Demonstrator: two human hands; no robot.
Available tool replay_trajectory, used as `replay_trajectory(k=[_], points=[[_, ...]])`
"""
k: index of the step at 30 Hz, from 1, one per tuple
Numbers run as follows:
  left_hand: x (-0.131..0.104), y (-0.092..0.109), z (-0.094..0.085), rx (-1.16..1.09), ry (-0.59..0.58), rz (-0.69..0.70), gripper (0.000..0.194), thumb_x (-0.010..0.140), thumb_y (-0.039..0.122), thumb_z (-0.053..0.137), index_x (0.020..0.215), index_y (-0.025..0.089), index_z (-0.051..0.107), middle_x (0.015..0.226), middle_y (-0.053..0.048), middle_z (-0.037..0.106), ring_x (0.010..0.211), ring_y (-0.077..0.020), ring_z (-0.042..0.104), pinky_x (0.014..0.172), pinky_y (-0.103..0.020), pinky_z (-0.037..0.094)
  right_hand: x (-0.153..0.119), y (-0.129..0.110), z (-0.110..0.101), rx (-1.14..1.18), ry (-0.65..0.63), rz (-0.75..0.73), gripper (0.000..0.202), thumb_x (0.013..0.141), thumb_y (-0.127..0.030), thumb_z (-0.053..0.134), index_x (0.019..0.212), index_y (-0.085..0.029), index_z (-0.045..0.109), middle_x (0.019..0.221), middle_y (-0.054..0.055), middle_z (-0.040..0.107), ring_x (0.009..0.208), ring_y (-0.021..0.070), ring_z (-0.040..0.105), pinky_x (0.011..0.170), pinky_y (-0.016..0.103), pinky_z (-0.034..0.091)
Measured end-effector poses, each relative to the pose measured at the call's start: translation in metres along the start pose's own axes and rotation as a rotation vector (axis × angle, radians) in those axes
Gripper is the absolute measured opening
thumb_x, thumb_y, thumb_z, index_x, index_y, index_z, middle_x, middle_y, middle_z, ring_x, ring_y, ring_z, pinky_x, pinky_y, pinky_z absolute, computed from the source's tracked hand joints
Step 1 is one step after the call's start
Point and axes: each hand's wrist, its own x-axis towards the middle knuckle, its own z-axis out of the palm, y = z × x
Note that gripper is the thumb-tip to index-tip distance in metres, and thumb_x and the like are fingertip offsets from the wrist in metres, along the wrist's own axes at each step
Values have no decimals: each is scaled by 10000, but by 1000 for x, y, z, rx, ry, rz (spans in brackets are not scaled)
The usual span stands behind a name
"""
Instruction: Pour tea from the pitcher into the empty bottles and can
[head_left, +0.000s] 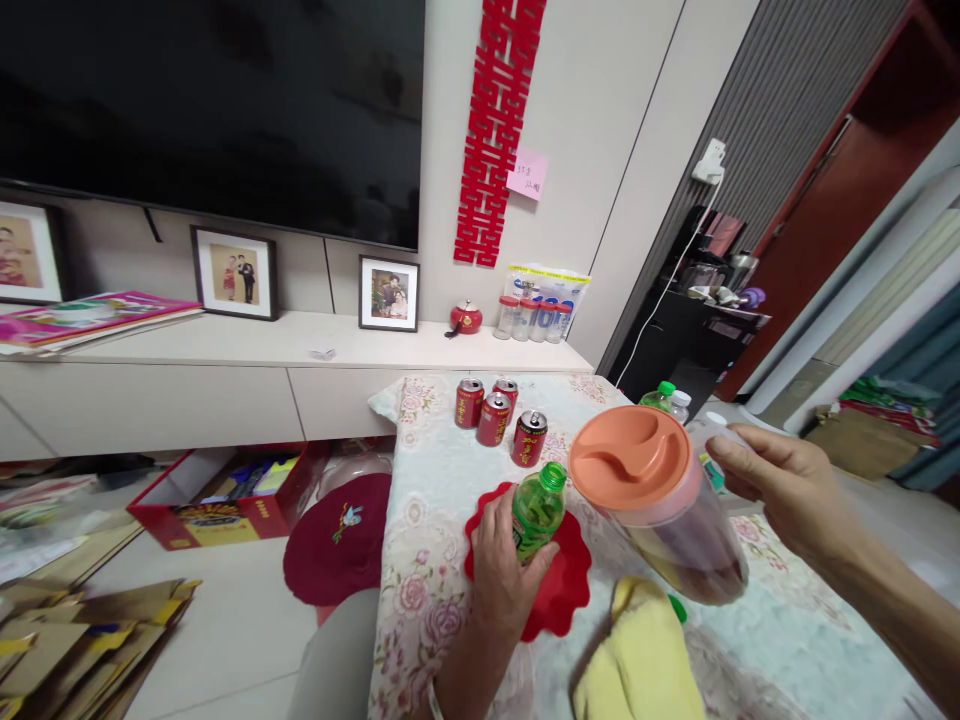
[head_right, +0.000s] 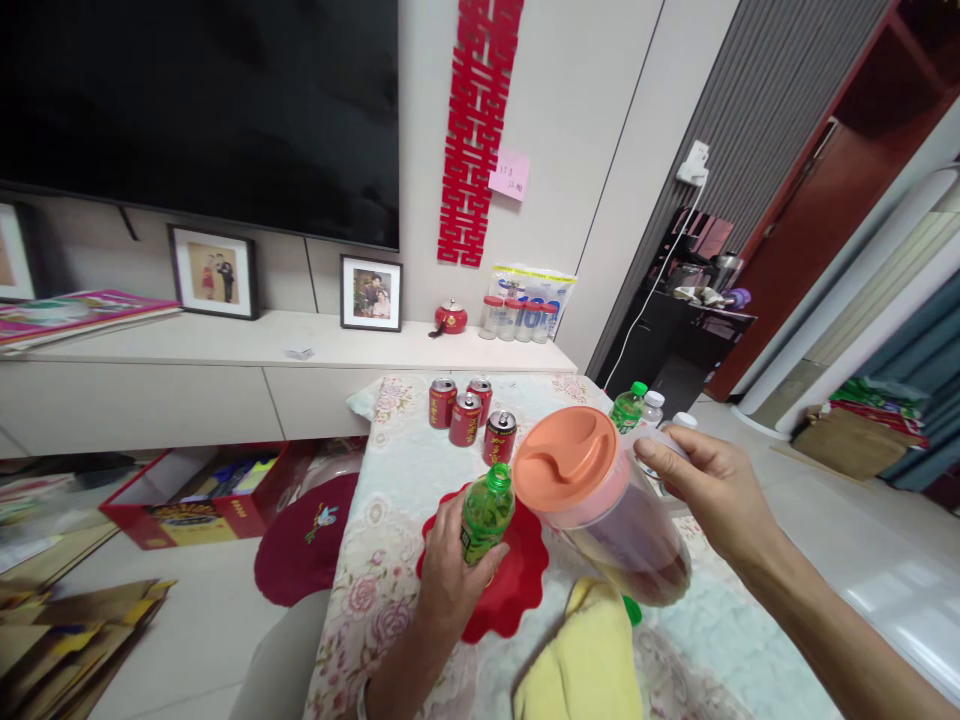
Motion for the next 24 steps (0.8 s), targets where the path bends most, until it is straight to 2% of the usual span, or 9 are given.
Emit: replay_trajectory(k=[6,11,15,21,24], points=[[2,-3,1,-29,6,-10,721,811,192,767,1458,181,450,1376,-180,633,1287,-361,618,1071,-561,540,1,-14,0,-23,-12,30,597,709,-757,770,607,-205,568,639,-33,423,630,151,380,568,274,291],[3,-4,2,-33,14,19,746,809,174,768,1477,196,435,1366,-163,641,1277,-340,632,1061,-534,560,1,-34,4,-80,-2,20,628,652,-807,755,618,-192,634,641,-19,435,628,155,370,557,274,278],[2,-5,2,-30,2,18,715,829,193,758,1468,191,438,1363,-165,643,1287,-344,625,1072,-546,555,1,-49,7,-127,9,-24,641,646,-820,723,553,-204,569,605,-27,392,597,145,342,532,273,257],[2,-5,2,-29,11,16,683,838,211,745,1455,186,452,1366,-172,645,1296,-350,617,1074,-555,547,3,-55,7,-155,3,-66,617,644,-787,736,537,-216,527,596,-28,395,593,151,379,532,273,343],[2,-2,1,-39,16,11,652,845,226,732,1444,188,476,1373,-174,639,1295,-346,620,1073,-545,547,6,-54,5,-202,-14,-71,621,649,-816,704,567,-208,605,611,-6,470,612,174,442,536,283,372]])
